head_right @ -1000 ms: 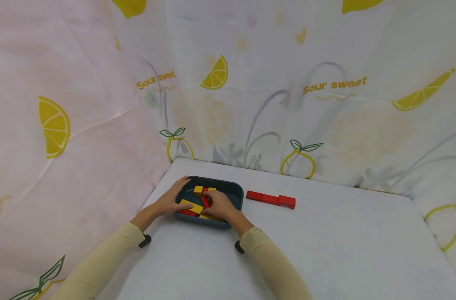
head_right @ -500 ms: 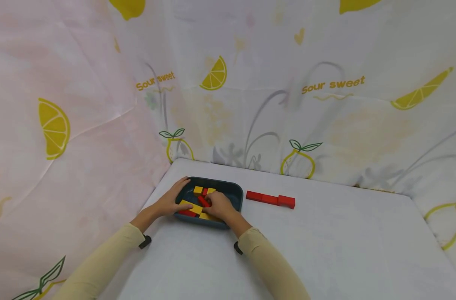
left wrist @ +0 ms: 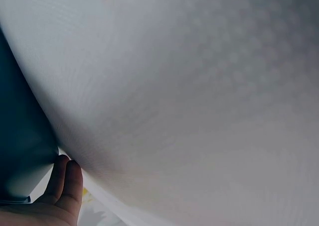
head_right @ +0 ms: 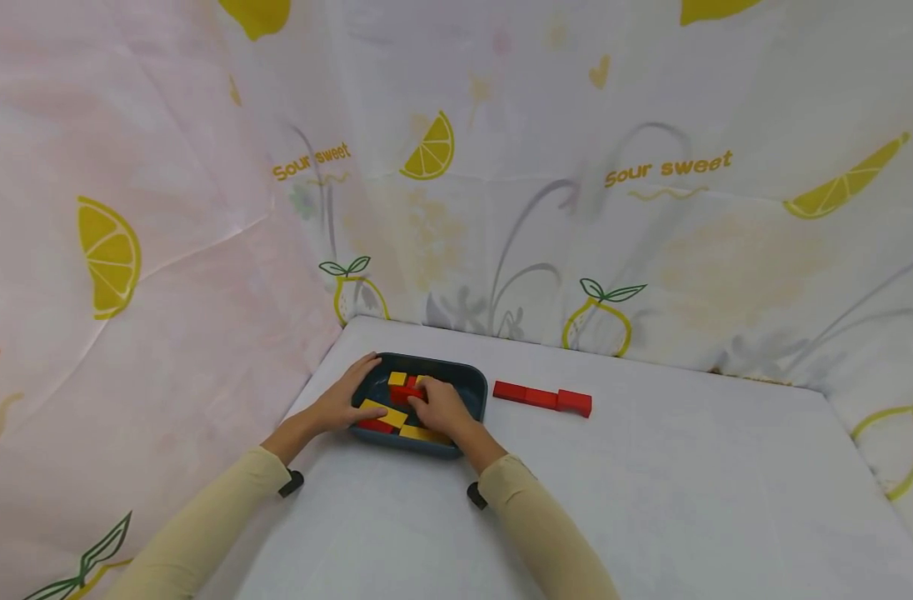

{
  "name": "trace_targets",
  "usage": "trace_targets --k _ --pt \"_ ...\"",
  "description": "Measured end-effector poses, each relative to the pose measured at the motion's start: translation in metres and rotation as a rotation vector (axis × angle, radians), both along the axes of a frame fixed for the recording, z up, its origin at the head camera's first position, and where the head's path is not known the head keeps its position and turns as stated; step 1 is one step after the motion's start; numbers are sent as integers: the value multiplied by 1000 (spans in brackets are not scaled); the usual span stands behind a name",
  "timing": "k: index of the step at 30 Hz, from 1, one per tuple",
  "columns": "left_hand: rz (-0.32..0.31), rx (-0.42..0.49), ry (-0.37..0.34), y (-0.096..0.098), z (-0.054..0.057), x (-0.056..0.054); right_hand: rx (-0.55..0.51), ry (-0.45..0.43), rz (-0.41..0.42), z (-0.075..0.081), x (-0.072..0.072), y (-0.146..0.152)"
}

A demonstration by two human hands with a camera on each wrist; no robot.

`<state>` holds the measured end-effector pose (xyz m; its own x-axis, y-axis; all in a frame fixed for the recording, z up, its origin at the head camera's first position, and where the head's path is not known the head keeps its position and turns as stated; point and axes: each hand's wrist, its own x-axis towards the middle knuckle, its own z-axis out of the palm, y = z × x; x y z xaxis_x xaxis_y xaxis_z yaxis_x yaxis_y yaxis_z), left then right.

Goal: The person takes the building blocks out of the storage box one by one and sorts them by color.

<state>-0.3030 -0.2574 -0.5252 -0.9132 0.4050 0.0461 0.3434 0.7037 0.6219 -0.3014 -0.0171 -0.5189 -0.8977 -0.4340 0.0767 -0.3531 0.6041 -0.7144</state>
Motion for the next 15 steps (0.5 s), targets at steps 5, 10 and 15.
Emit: trace_targets --k 5,10,15 --pt "-1 -1 10 -1 0 -1 -217 -33 -5 1 0 2" --pt "-7 -3 27 -1 -1 -1 -334 -53 15 3 0 3" --pt "-13 -4 19 -1 0 -1 -450 -139 6 3 -2 6"
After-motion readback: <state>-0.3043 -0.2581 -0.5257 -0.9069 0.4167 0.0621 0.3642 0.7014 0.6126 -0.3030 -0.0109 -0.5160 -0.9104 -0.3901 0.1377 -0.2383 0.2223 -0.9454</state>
